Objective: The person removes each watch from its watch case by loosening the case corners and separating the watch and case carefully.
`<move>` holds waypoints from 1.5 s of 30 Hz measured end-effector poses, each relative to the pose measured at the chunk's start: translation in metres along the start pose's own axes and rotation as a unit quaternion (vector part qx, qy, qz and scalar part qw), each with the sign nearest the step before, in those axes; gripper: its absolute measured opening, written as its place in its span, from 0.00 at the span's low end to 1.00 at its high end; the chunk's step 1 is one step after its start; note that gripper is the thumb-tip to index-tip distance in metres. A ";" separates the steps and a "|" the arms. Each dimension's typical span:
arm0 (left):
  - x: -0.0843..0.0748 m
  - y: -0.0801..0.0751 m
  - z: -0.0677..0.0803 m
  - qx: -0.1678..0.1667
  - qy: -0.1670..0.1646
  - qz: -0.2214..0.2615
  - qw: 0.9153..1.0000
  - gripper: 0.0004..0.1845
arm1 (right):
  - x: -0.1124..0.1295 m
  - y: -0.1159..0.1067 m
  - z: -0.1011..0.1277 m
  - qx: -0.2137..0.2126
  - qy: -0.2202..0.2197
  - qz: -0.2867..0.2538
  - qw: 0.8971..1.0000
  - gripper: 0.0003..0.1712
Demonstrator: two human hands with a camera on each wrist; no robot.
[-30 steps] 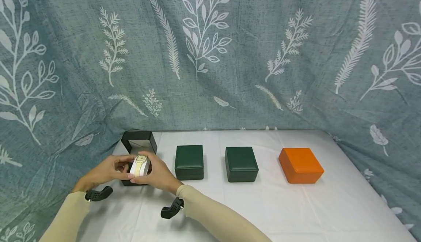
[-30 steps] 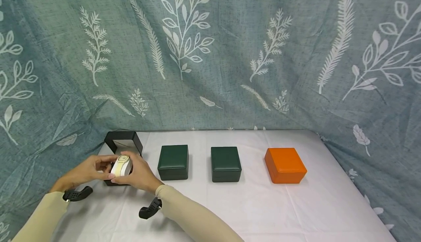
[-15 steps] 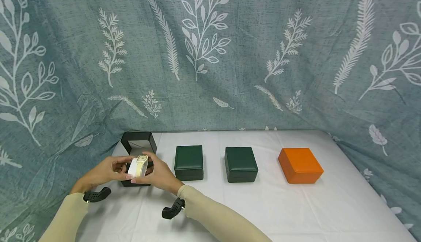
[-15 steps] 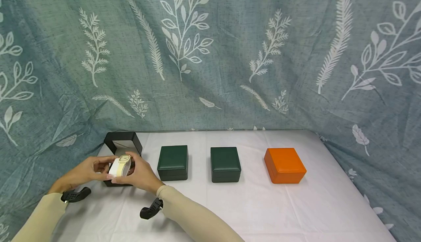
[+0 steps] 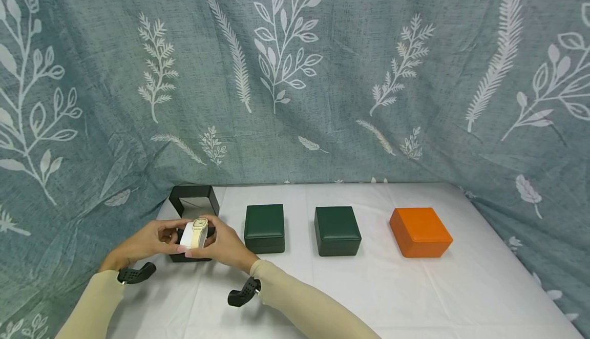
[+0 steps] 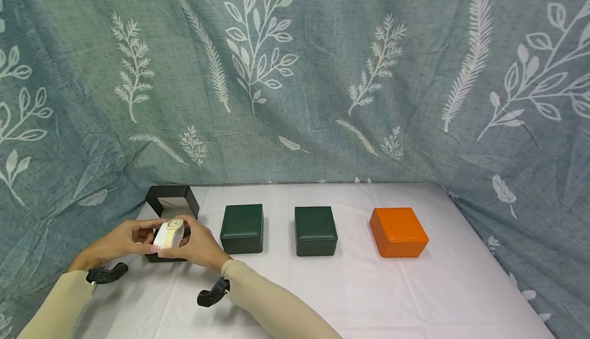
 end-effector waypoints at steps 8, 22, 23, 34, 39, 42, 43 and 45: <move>0.000 0.002 -0.001 0.001 0.007 0.006 1.000 0.35 | 0.000 -0.001 0.003 0.007 -0.012 -0.005 1.000 0.48; 0.004 0.000 0.009 -0.004 -0.012 0.015 1.000 0.37 | -0.001 -0.002 0.009 0.006 -0.002 -0.012 1.000 0.47; 0.006 -0.001 0.011 -0.009 -0.020 0.017 1.000 0.38 | 0.000 -0.003 0.009 0.005 -0.002 -0.013 1.000 0.46; 0.011 -0.001 0.013 -0.025 -0.036 0.007 0.999 0.40 | -0.003 -0.001 0.019 0.012 0.013 -0.018 1.000 0.51; 0.013 -0.001 0.012 -0.028 -0.041 0.001 0.999 0.40 | -0.002 -0.002 0.022 0.013 0.012 -0.019 1.000 0.51; 0.014 -0.002 0.011 -0.032 -0.046 -0.006 0.998 0.41 | 0.000 -0.003 0.023 0.012 0.001 -0.016 1.000 0.50; 0.014 -0.002 0.011 -0.034 -0.051 -0.007 0.998 0.42 | 0.001 -0.003 0.024 0.013 -0.002 -0.016 1.000 0.50; 0.015 -0.002 0.010 -0.038 -0.062 -0.008 0.997 0.43 | 0.002 -0.003 0.025 0.016 -0.003 -0.019 1.000 0.50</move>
Point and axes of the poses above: each hand's wrist, its own z-axis away from the middle knuckle, its own y-axis out of the palm, x = y × z, the point moved 7 cm from there along -z, towards the middle knuckle, and after that the axes turned 12 degrees about x, right-handed, at the moved point
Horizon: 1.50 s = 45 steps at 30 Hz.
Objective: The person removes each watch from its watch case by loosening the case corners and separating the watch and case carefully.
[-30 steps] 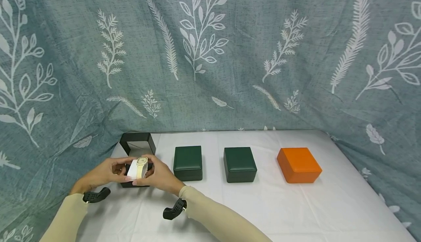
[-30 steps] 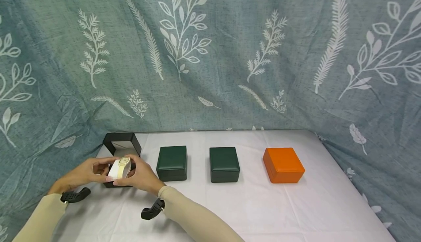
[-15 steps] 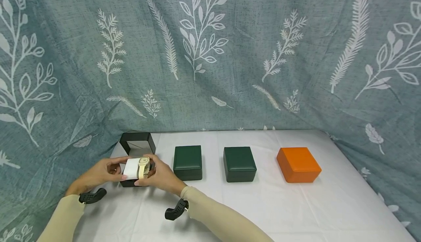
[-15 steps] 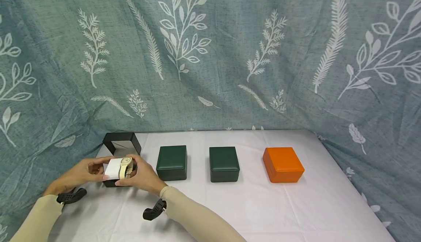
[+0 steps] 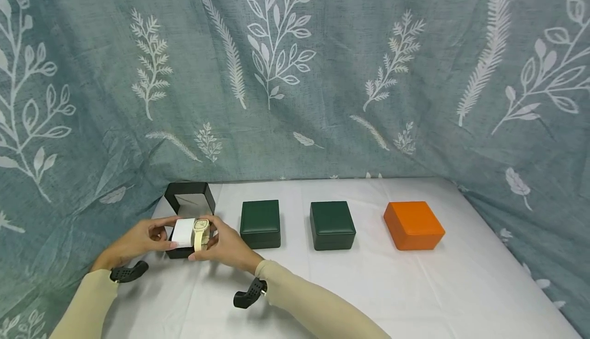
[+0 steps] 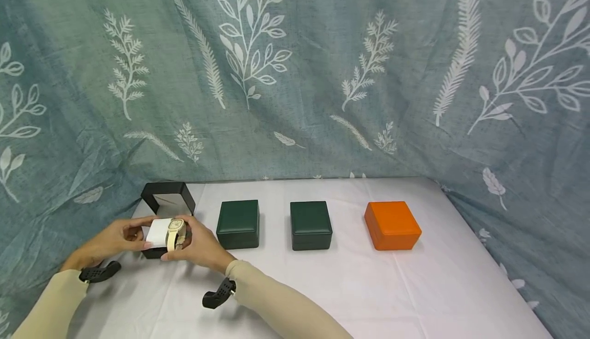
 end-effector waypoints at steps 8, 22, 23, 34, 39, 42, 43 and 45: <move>-0.005 -0.001 -0.003 -0.011 -0.003 -0.008 1.000 0.42 | 0.000 0.000 0.004 0.000 0.005 -0.005 1.000 0.51; -0.001 0.002 -0.004 -0.007 -0.007 -0.019 1.000 0.42 | -0.002 0.011 0.012 -0.001 0.013 -0.002 1.000 0.52; -0.001 0.002 -0.004 -0.007 -0.007 -0.022 1.000 0.42 | -0.002 0.012 0.013 0.001 0.013 -0.003 1.000 0.51; -0.002 0.005 -0.003 -0.004 -0.009 -0.031 0.999 0.43 | -0.011 0.022 0.018 0.021 0.022 -0.007 1.000 0.50; -0.003 0.005 -0.003 -0.003 -0.008 -0.033 0.999 0.42 | -0.010 0.026 0.020 0.027 0.023 -0.011 0.999 0.50; -0.003 0.005 -0.003 -0.004 -0.008 -0.034 0.999 0.41 | -0.009 0.028 0.022 0.029 0.022 -0.011 0.999 0.50; -0.003 0.006 -0.003 -0.002 -0.007 -0.035 0.999 0.41 | -0.009 0.028 0.022 0.030 0.021 -0.013 0.999 0.50; -0.003 0.006 -0.003 0.002 -0.006 -0.034 0.999 0.41 | -0.009 0.029 0.023 0.029 0.023 -0.013 0.999 0.50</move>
Point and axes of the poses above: each hand's wrist, its own z-axis away from the middle knuckle, its own y-axis out of the palm, x = y × z, the point moved 7 cm from there along -z, towards the middle knuckle, and after that the axes turned 12 degrees about x, right-handed, at the moved point
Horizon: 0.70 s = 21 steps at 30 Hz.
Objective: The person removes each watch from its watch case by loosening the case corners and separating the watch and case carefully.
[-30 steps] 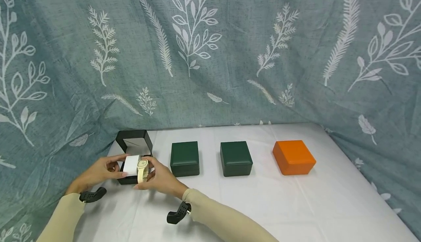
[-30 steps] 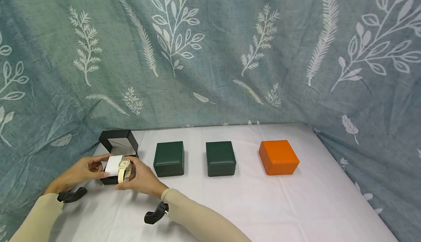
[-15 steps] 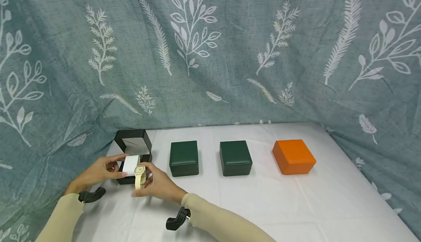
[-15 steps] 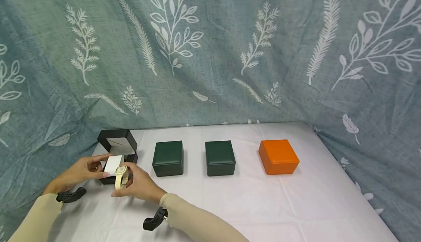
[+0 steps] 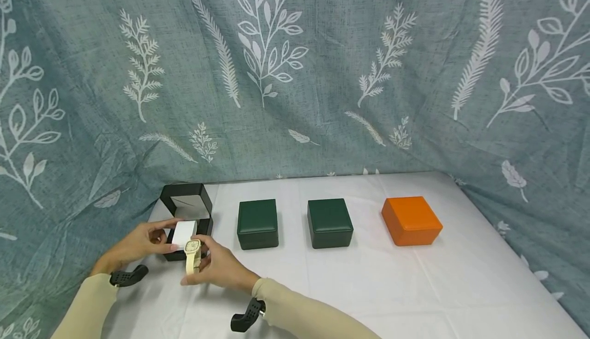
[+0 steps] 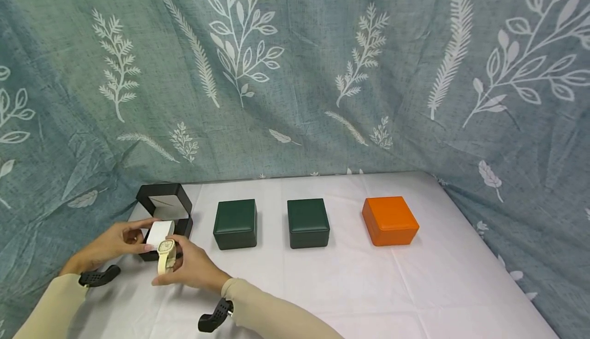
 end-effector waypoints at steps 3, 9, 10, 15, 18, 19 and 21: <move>0.001 0.000 0.000 0.002 -0.003 0.003 1.000 0.41 | -0.001 0.001 0.000 -0.001 0.004 0.002 1.000 0.51; 0.001 -0.003 0.000 -0.003 -0.004 0.010 1.000 0.43 | -0.002 0.002 0.000 -0.005 0.007 0.002 1.000 0.51; 0.001 -0.003 0.000 -0.004 -0.005 0.013 1.000 0.43 | -0.002 0.002 0.000 -0.004 0.009 0.000 1.000 0.51; 0.002 -0.004 0.001 -0.004 -0.015 0.017 1.000 0.45 | -0.003 0.005 0.000 0.002 0.012 0.004 1.000 0.50; 0.002 -0.005 0.002 -0.003 -0.017 0.017 1.000 0.45 | -0.003 0.006 0.000 0.002 0.009 0.007 1.000 0.50; 0.002 -0.005 0.002 -0.003 -0.017 0.017 1.000 0.45 | -0.003 0.007 -0.001 0.002 0.009 0.006 1.000 0.50; 0.002 -0.005 0.001 -0.003 -0.015 0.017 1.000 0.44 | -0.004 0.008 -0.001 0.001 0.009 0.003 1.000 0.50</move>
Point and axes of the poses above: each hand's wrist, its own z-axis away from the middle knuckle, its own y-axis out of the palm, x = y × z, the point moved 7 cm from there along -z, towards the middle knuckle, and after that the axes turned 12 degrees about x, right-handed, at the moved point
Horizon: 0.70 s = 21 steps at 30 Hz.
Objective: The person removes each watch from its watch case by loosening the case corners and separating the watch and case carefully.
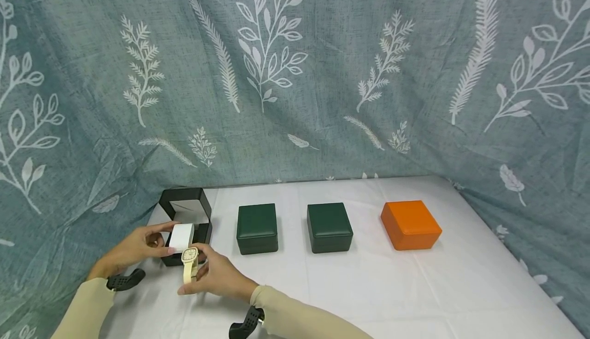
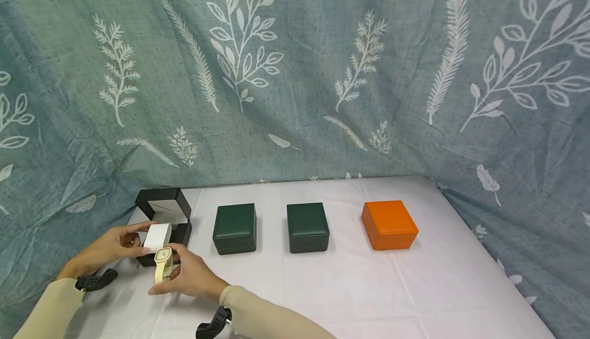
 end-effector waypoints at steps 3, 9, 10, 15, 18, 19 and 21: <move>0.000 0.000 -0.001 -0.001 0.003 -0.006 1.000 0.44 | -0.002 0.002 0.000 -0.001 0.007 -0.007 1.000 0.50; 0.001 -0.001 -0.001 -0.002 0.009 0.000 1.000 0.43 | -0.007 0.006 0.001 -0.002 0.031 -0.019 0.999 0.48; 0.001 -0.002 -0.001 -0.003 0.011 0.003 1.000 0.43 | -0.007 0.007 0.001 -0.002 0.033 -0.023 0.999 0.48; 0.000 -0.002 -0.001 -0.006 0.016 0.010 1.000 0.41 | -0.006 0.011 0.004 0.010 0.045 -0.039 0.998 0.46; 0.000 -0.002 -0.002 -0.007 0.018 0.013 1.000 0.41 | -0.008 0.013 0.005 0.018 0.046 -0.050 0.998 0.44; -0.001 -0.002 -0.002 -0.007 0.019 0.013 1.000 0.41 | -0.009 0.014 0.005 0.020 0.045 -0.053 0.997 0.44; -0.001 -0.002 -0.002 -0.006 0.020 0.014 1.000 0.41 | -0.010 0.015 0.006 0.023 0.043 -0.067 0.997 0.43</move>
Point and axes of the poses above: each hand's wrist, its own z-axis away from the middle knuckle, its own y-axis out of the palm, x = y × z, the point moved 7 cm from there along -z, towards the middle knuckle, and after that the axes turned 12 degrees about x, right-handed, at the moved point
